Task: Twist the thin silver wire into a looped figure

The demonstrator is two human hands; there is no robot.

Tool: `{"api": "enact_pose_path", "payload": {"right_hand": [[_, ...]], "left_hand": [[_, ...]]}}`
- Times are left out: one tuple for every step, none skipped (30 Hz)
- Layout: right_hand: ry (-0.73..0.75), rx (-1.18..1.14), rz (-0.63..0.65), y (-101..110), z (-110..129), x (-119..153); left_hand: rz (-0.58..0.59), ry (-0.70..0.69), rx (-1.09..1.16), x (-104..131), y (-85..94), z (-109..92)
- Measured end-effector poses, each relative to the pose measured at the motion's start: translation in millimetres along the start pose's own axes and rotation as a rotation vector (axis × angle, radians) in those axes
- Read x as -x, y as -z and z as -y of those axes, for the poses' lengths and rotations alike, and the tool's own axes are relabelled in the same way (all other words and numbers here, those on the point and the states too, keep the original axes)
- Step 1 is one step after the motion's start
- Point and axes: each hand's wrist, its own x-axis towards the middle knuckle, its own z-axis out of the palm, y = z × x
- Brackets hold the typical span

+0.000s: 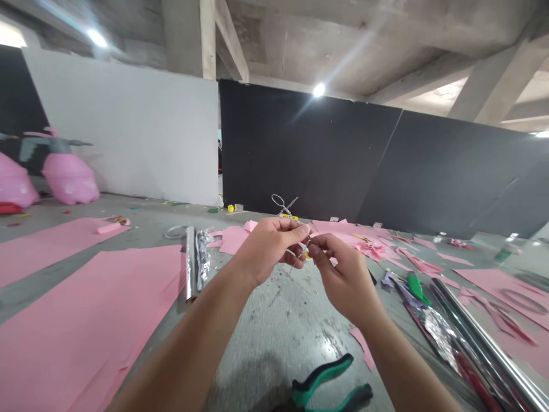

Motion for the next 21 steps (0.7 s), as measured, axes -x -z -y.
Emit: {"api": "enact_pose_path", "payload": {"right_hand": [[-0.007, -0.036, 0.003, -0.3, -0.3, -0.1], [-0.018, -0.079, 0.005, -0.6, -0.7, 0.0], [-0.031, -0.126, 0.006, -0.9, -1.1, 0.1], [-0.042, -0.169, 0.008, -1.1, -1.4, 0.2], [-0.054, -0.205, 0.01, -1.3, -1.6, 0.4], [-0.066, -0.232, 0.015, -1.5, -1.6, 0.5], [-0.08, -0.249, 0.018, -1.8, -1.3, 0.5], [-0.099, -0.262, 0.023, -2.0, -1.0, 0.4], [-0.12, -0.281, 0.031, -2.4, -0.5, 0.3], [-0.139, -0.311, 0.041, -2.8, -0.1, 0.2], [-0.154, -0.351, 0.05, -3.2, 0.3, 0.1], [-0.165, -0.394, 0.059, -3.7, 0.5, 0.0], [-0.173, -0.432, 0.065, -4.2, 0.6, -0.1], [-0.182, -0.463, 0.065, -4.6, 0.8, 0.0], [-0.194, -0.487, 0.057, -5.0, 0.9, 0.2], [-0.208, -0.506, 0.043, -5.4, 1.2, 0.5], [-0.223, -0.521, 0.026, -5.6, 1.6, 0.9], [-0.231, -0.533, 0.009, -5.8, 2.2, 1.3], [-0.231, -0.543, -0.008, -6.1, 2.8, 1.7], [-0.223, -0.547, -0.019, -6.3, 3.5, 2.0], [-0.21, -0.545, -0.025, -6.6, 4.1, 2.2]], "left_hand": [[0.009, 0.002, 0.008, -0.5, 0.2, 0.6], [0.013, 0.003, 0.013, -0.9, 0.4, 1.4], [0.013, 0.005, 0.011, -1.3, 0.7, 2.2], [0.011, 0.006, 0.003, -1.6, 1.0, 3.0], [0.009, 0.003, -0.01, -1.8, 1.3, 3.7], [0.008, -0.001, -0.026, -1.8, 1.5, 4.1], [0.007, -0.01, -0.047, -1.7, 1.7, 4.1], [0.004, -0.022, -0.073, -1.4, 1.6, 3.8], [0.0, -0.033, -0.103, -1.0, 1.3, 3.1], [-0.005, -0.043, -0.135, -0.4, 0.9, 2.2], [-0.011, -0.051, -0.17, 0.2, 0.2, 1.2], [-0.019, -0.059, -0.206, 0.8, -0.5, 0.2], [-0.03, -0.069, -0.241, 1.3, -1.3, -0.6], [-0.041, -0.079, -0.275, 1.7, -1.9, -1.1], [-0.054, -0.091, -0.308, 1.9, -2.3, -1.2], [-0.068, -0.103, -0.34, 1.9, -2.5, -0.8], [-0.08, -0.116, -0.367, 1.7, -2.4, -0.2], [-0.09, -0.126, -0.386, 1.4, -2.1, 0.7], [-0.095, -0.134, -0.399, 1.0, -1.7, 1.8], [-0.097, -0.139, -0.407, 0.6, -1.2, 2.7], [-0.098, -0.141, -0.41, 0.3, -0.8, 3.6]]}}
